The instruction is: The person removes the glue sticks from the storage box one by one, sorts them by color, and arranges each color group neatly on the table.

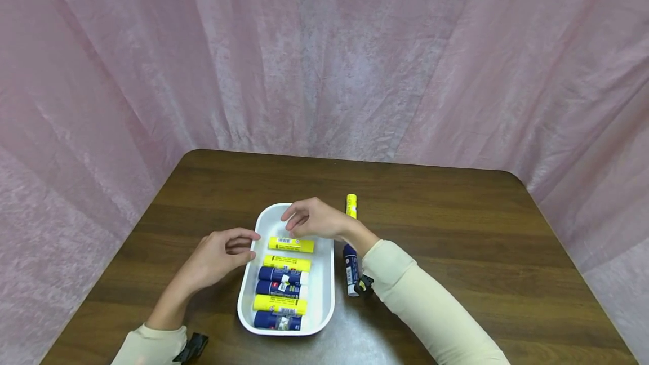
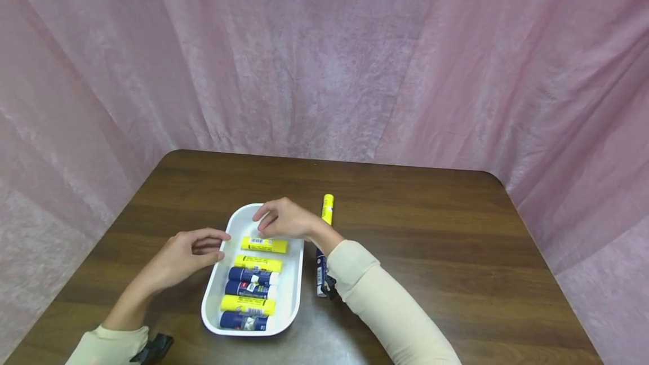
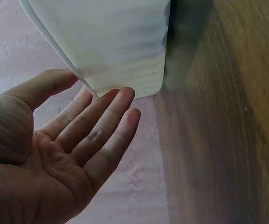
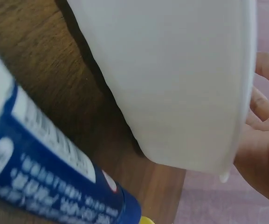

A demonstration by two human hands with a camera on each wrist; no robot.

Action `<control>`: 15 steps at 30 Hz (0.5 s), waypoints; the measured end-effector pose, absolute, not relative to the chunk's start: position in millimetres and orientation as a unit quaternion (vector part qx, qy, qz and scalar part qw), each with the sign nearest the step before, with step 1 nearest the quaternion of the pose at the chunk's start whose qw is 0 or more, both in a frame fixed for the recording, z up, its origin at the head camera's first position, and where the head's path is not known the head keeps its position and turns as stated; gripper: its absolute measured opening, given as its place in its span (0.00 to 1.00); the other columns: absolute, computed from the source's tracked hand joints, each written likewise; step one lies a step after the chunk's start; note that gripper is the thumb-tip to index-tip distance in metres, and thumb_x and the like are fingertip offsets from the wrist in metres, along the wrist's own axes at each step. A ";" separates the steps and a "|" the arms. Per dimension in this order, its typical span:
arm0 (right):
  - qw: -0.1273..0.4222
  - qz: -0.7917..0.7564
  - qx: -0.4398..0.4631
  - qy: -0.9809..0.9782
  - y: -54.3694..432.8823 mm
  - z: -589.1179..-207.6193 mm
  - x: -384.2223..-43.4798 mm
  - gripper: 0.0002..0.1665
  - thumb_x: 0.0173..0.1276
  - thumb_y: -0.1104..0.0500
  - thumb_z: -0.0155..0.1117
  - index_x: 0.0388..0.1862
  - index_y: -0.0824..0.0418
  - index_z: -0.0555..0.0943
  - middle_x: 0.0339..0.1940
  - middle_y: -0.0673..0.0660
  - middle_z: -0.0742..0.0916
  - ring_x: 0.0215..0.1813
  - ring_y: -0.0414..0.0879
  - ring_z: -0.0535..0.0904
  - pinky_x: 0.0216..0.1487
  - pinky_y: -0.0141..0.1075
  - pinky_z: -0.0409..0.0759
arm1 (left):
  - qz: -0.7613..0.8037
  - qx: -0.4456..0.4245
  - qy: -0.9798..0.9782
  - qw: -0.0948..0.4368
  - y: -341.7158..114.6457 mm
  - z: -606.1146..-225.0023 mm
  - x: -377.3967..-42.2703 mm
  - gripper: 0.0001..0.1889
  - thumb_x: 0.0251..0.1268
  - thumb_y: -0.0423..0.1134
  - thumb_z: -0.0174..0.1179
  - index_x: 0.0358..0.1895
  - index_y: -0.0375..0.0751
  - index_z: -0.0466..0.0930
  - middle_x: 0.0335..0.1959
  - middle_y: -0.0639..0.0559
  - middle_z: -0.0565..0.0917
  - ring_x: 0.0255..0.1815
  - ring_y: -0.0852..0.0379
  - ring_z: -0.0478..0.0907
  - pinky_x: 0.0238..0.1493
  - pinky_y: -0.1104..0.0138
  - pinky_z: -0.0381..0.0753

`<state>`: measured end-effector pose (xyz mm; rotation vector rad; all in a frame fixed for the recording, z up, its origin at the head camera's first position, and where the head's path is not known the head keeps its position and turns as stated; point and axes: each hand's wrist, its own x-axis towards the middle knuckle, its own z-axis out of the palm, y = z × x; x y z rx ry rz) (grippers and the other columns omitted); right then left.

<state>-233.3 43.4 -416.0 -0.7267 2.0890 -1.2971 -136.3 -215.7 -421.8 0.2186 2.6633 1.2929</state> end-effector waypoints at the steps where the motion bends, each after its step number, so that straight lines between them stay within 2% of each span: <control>1: 0.285 -0.480 -0.272 0.784 41.6 -417.3 -234.3 0.22 0.67 0.67 0.71 0.59 0.67 0.82 0.50 0.65 0.90 0.46 0.44 0.88 0.53 0.33 0.86 | 0.434 0.073 0.894 0.086 -215.6 -422.0 -136.5 0.18 0.67 0.38 0.70 0.58 0.40 0.84 0.56 0.40 0.88 0.55 0.46 0.89 0.53 0.57 0.90; 6: 0.283 -0.442 -0.258 0.811 34.1 -420.8 -237.7 0.19 0.66 0.65 0.71 0.56 0.62 0.84 0.44 0.58 0.91 0.44 0.44 0.85 0.50 0.34 0.83 | 0.434 0.073 0.894 0.086 -215.0 -422.0 -136.8 0.18 0.67 0.38 0.69 0.58 0.40 0.84 0.56 0.40 0.88 0.55 0.46 0.89 0.53 0.57 0.90; 12: 0.287 -0.402 -0.258 0.830 25.0 -421.4 -239.5 0.18 0.64 0.66 0.73 0.53 0.62 0.86 0.41 0.56 0.91 0.41 0.42 0.83 0.46 0.32 0.80 | 0.434 0.068 0.894 0.088 -214.9 -421.4 -135.8 0.18 0.67 0.38 0.70 0.58 0.40 0.84 0.56 0.40 0.88 0.55 0.46 0.88 0.53 0.58 0.90; 15: 0.281 -0.370 -0.256 0.848 20.4 -424.1 -238.5 0.17 0.63 0.65 0.75 0.51 0.59 0.87 0.40 0.53 0.90 0.41 0.41 0.82 0.45 0.31 0.79 | 0.435 0.069 0.893 0.088 -214.8 -421.2 -135.6 0.18 0.66 0.38 0.70 0.58 0.40 0.84 0.56 0.41 0.88 0.55 0.46 0.89 0.53 0.59 0.90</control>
